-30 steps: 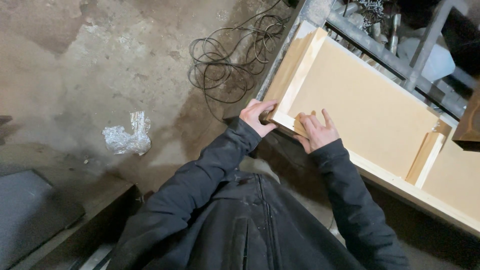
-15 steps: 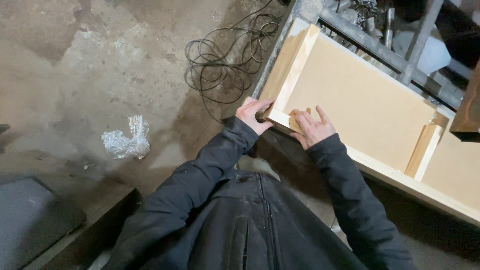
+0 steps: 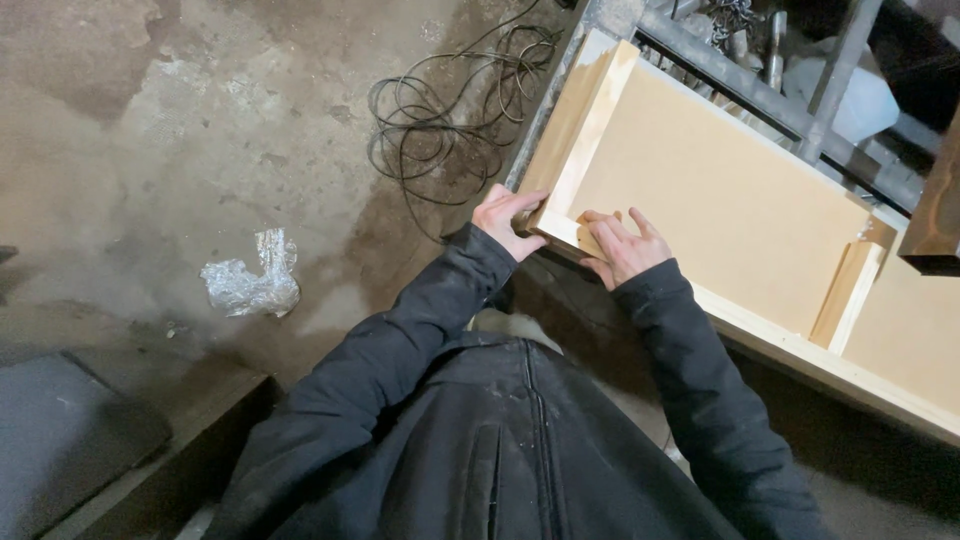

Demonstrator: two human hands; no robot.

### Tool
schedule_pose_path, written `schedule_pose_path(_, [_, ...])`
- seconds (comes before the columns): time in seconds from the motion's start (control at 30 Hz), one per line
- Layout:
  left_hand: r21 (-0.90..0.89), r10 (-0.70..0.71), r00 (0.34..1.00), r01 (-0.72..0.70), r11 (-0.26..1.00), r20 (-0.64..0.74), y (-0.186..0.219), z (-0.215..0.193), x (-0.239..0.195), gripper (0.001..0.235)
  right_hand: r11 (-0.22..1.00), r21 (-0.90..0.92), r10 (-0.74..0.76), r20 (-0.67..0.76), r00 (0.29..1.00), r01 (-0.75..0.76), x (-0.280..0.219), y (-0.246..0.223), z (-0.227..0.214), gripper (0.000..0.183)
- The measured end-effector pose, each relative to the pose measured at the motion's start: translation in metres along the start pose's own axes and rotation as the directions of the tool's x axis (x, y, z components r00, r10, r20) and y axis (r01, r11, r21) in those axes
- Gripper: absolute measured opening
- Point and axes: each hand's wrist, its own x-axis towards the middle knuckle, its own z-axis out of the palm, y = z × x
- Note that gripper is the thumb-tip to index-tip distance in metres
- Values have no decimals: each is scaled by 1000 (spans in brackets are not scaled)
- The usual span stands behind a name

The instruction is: The person squeezes white wood glue from a plastic bottle along the edges and marked lines of a large fiberboard panel resting on a workbench. They then lay wooden frame strips onto the glued edges and press the strips into place, assembling a long wooden box or shelf unit.

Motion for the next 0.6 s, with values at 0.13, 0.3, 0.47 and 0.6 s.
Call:
schedule_pose_path(0.13, [3,8,1000,-8,1000,13,-3,0,0,68,1000,2,-9,-6,1000,9,-2,1,4,53])
schedule_pose_path(0.3, [25,29,999,-29,999,18,-2,0,1,68,1000,14,10,7,1000,-10,-1,2,5,49])
schedule_pose_path(0.47, [61,63,998,-63,996,-6,-4,1,2,68,999,8,-31,-41,999,32,-3,2,6,51])
schedule_pose_path(0.6, [63,61,998,-61,996,1,-7,2,2,68,999,-12,-31,-32,999,31,-3,2,3,53])
